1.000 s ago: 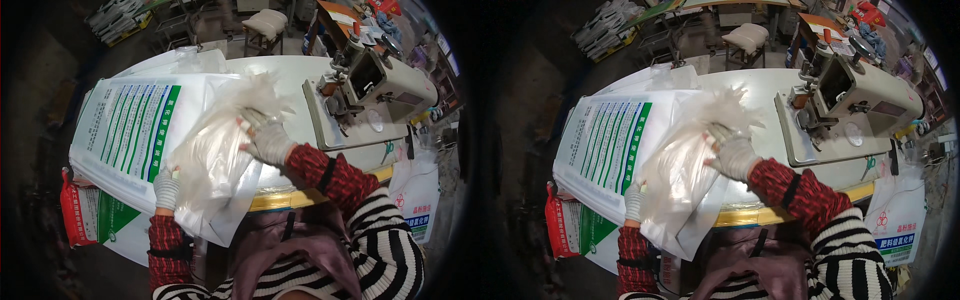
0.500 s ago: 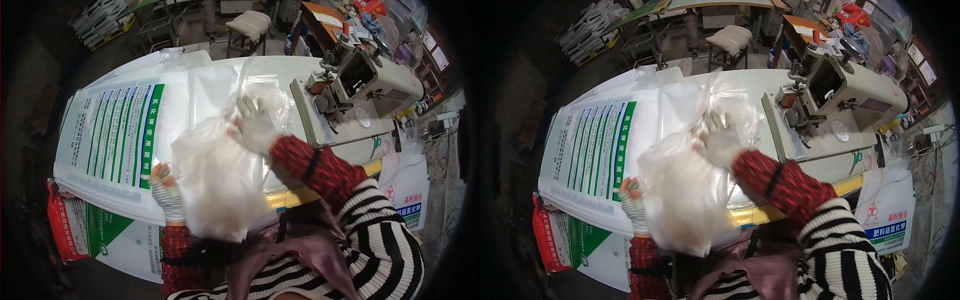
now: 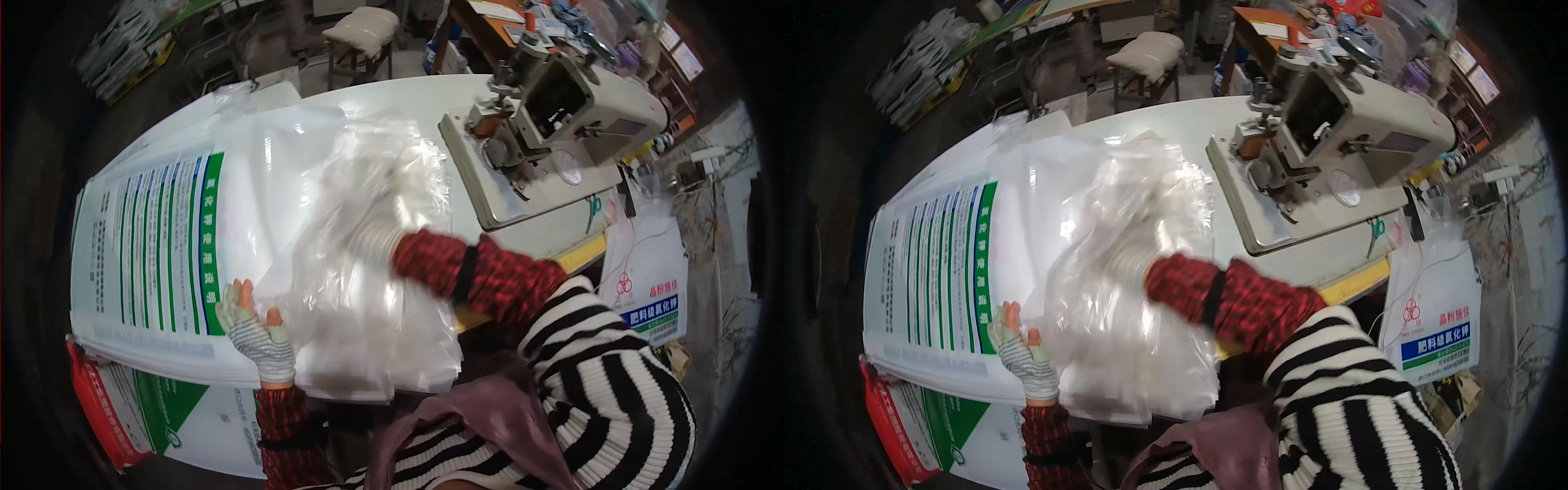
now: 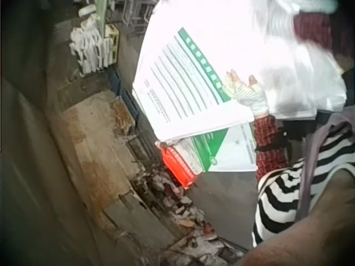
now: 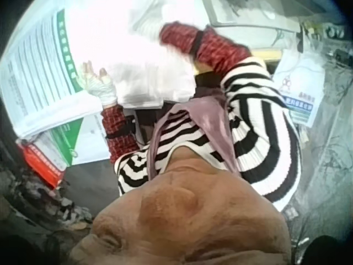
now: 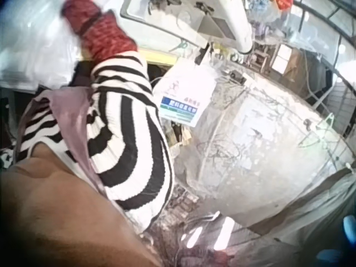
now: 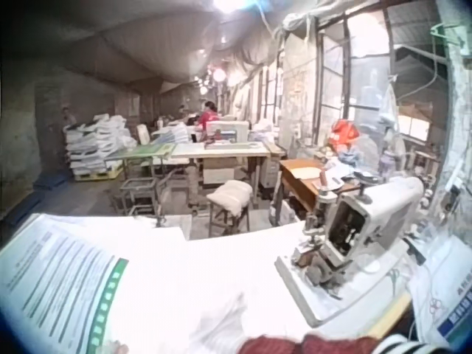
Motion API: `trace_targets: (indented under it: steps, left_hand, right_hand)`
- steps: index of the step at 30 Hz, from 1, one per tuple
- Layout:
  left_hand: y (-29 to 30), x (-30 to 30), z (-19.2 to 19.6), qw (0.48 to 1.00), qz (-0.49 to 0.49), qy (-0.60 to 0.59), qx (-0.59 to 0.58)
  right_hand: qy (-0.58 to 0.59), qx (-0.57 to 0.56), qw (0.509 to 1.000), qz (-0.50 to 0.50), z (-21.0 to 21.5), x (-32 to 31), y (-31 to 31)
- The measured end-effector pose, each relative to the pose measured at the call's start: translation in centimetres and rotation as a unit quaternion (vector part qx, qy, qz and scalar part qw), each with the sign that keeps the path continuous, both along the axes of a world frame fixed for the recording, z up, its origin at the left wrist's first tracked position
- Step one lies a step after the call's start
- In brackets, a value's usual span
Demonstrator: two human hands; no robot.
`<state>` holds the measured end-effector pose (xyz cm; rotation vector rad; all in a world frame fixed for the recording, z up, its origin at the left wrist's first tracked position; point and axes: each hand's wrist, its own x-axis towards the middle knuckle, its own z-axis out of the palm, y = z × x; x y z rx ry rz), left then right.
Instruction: Organizing, folding, and labeling industrial plastic bags at a factory workstation.
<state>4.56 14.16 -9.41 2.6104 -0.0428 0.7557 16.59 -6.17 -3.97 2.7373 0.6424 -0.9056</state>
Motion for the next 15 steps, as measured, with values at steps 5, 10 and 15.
trace_targets:
  steps: [5, 10, 15]
  left_hand:
    - [0.7, -1.7, -1.9, 0.962, -0.027, -0.032, -0.271]
    - [0.6, -1.2, -3.6, 0.956, -0.096, -0.089, -0.262]
    - [0.6, -1.7, -4.0, 0.924, -0.007, -0.036, -0.381]
  right_hand:
    - [-0.149, 0.223, 0.952, 0.150, -3.3, -8.8, -7.1]
    - [-0.297, 0.218, 0.926, -0.079, -4.2, -2.8, -13.1]
    - [-0.229, 0.302, 0.924, 0.041, -3.1, -8.0, -4.2]
